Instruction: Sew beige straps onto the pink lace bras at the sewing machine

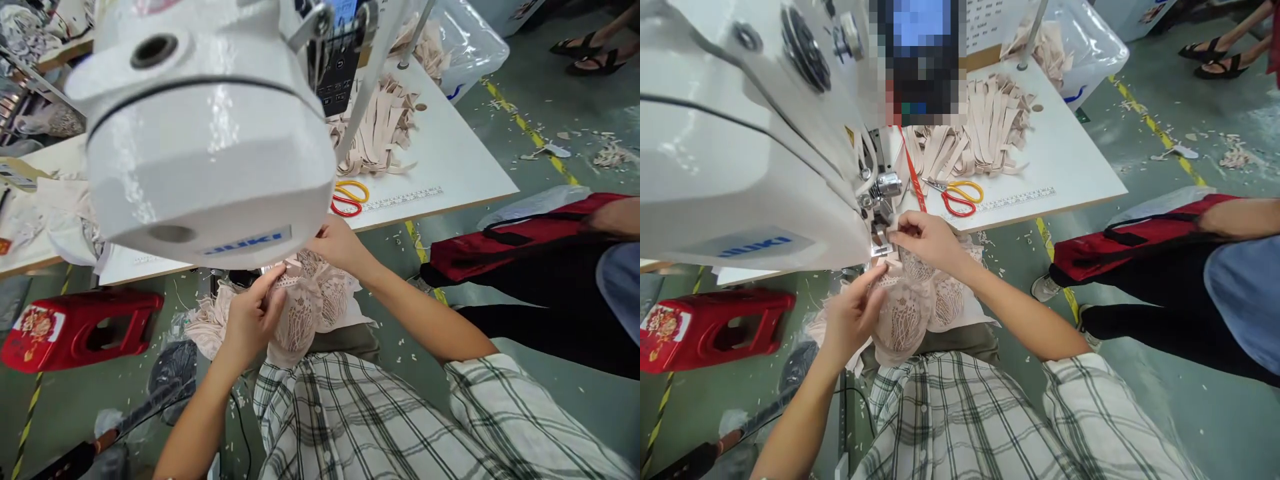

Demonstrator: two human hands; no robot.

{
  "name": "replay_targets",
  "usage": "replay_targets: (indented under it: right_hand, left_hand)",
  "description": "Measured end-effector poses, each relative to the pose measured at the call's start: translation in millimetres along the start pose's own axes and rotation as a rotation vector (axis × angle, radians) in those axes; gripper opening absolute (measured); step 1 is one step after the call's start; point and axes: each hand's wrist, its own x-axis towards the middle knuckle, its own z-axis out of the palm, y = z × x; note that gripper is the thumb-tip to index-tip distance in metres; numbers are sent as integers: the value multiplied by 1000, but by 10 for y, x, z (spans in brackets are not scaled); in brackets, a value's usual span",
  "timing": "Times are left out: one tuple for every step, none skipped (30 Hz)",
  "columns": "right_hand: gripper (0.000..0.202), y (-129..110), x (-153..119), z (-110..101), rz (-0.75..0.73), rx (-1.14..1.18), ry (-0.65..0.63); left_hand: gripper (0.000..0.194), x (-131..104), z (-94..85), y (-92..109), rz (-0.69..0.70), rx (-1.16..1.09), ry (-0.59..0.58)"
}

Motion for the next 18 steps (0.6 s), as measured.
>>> replay_targets:
  right_hand:
    - [13,-15,25,20,-32,-54,25]
    - [9,-25,53,38,-65,-103,45]
    - [6,-27,81,55,-101,-151,55]
    - [5,-25,109,67,-134,-190,57]
    - [6,-18,134,75,-161,-217,50]
    - [6,-9,156,77,-181,-230,33]
    - [6,-1,172,73,-194,-230,12]
    - [6,7,183,65,-200,-223,-9]
    - [5,12,190,54,-200,-215,-27]
    - [5,16,195,42,-198,-212,-44]
    - [6,18,198,29,-195,-215,-58]
    - [6,18,201,19,-194,-221,-69]
    - [6,18,204,11,-193,-226,-76]
    - [7,18,208,6,-192,-229,-82]
    - [8,17,212,4,-193,-230,-87]
    - [9,14,216,4,-194,-229,-88]
    - [10,11,220,6,-195,-229,-89]
    - [11,7,224,7,-195,-231,-90]
  left_hand:
    - [39,-2,-5,-13,-26,2,-22]
    - [40,-4,-8,-17,-51,-4,-35]
    - [41,-5,-9,-13,-68,-23,-37]
    - [40,-6,-7,1,-78,-61,-28]
    - [38,-8,-5,24,-84,-115,-15]
    - [37,-11,-2,53,-93,-183,-5]
    - [35,-16,-1,87,-110,-261,-1]
    - [35,-24,-1,123,-137,-340,-7]
    - [34,-34,-6,159,-171,-410,-22]
    - [34,-45,-14,192,-207,-457,-44]
    - [33,-56,-24,221,-232,-476,-65]
    - [32,-66,-37,244,-241,-469,-80]
    - [31,-73,-50,261,-235,-442,-86]
    - [30,-77,-62,272,-217,-408,-84]
    - [30,-77,-70,277,-192,-376,-77]
    - [30,-73,-75,277,-163,-350,-69]
    - [30,-64,-77,274,-134,-330,-61]
    - [30,-52,-77,269,-106,-312,-58]
